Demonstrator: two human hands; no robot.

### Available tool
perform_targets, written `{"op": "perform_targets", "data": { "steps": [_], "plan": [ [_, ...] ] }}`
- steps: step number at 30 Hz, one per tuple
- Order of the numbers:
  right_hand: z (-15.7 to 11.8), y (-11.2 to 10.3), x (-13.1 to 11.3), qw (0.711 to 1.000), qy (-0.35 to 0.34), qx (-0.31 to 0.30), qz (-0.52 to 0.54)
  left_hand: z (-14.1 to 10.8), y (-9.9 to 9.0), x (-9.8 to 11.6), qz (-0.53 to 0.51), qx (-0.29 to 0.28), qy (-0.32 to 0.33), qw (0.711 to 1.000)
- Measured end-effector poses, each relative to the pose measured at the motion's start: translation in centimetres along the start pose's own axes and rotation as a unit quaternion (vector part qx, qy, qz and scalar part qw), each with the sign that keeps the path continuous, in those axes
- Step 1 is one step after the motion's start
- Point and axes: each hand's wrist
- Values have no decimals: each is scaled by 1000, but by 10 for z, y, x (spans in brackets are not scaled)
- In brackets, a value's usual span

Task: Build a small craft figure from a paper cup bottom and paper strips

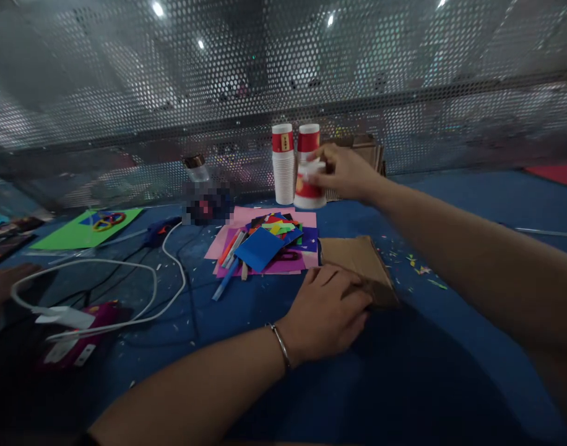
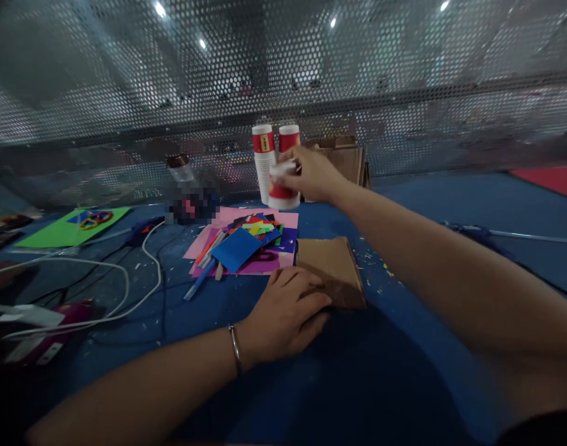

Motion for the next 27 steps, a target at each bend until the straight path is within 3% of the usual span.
{"op": "perform_targets", "data": {
  "steps": [3,5,8,10,12,16,20,23,27],
  "plan": [
    [-53,16,-16,990,32,-133,-11,-1,-5,1,12,150,-27,988],
    [-78,21,-26,976,58,-208,4,-2,-5,1,23,207,-71,976],
    [-88,16,-32,945,62,-317,40,-1,-2,-5,27,202,-157,966],
    [-76,7,-26,938,57,-337,62,1,1,-12,22,182,-217,959],
    [-51,-3,-13,958,61,-266,86,3,3,-20,-3,165,-262,951],
    [17,-12,30,999,39,-33,-16,5,5,-28,-75,101,-295,947],
    [82,-9,62,979,76,156,-104,3,6,-27,-96,82,-284,951],
    [114,-5,73,969,101,192,-114,2,7,-25,-123,91,-269,951],
    [134,1,80,967,112,199,-110,1,10,-25,-158,89,-247,952]
  ]
}}
Point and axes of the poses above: each hand's wrist, its own z-axis towards the middle knuckle, its own y-axis out of the palm, x = y × z, and after that the axes turned 11 degrees about z, right-handed
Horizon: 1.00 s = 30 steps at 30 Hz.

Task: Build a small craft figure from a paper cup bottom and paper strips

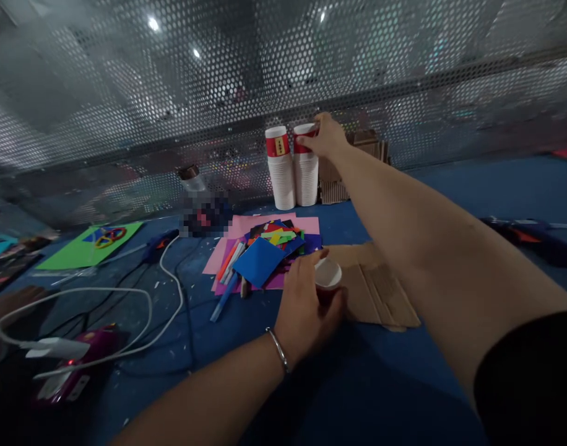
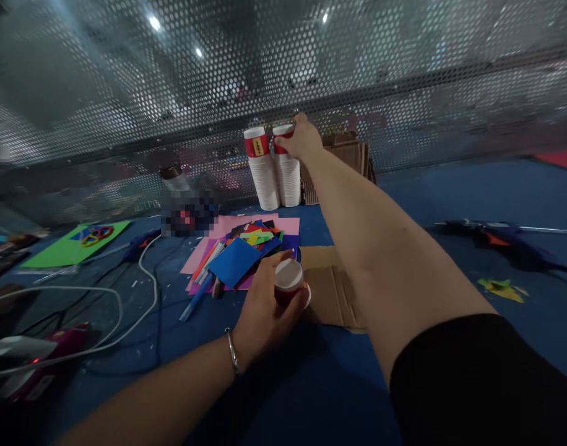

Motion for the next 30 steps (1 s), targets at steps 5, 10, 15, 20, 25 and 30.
{"op": "perform_targets", "data": {
  "steps": [5,10,15,20,25,30],
  "plan": [
    [1,0,-5,1000,7,16,16,-1,4,-2,9,12,19,1000],
    [-1,-25,-27,996,-29,66,56,0,1,-1,-1,14,4,1000],
    [-16,-66,-52,981,-113,130,85,2,1,-2,11,-8,-9,1000],
    [-80,-95,-43,989,-118,36,78,3,-3,-3,33,27,-22,999],
    [-172,-101,-6,982,-72,-175,25,12,-17,-5,-110,256,-22,960],
    [-224,-105,5,968,-15,-251,-18,30,-33,-8,-314,281,-112,900]
  ]
}}
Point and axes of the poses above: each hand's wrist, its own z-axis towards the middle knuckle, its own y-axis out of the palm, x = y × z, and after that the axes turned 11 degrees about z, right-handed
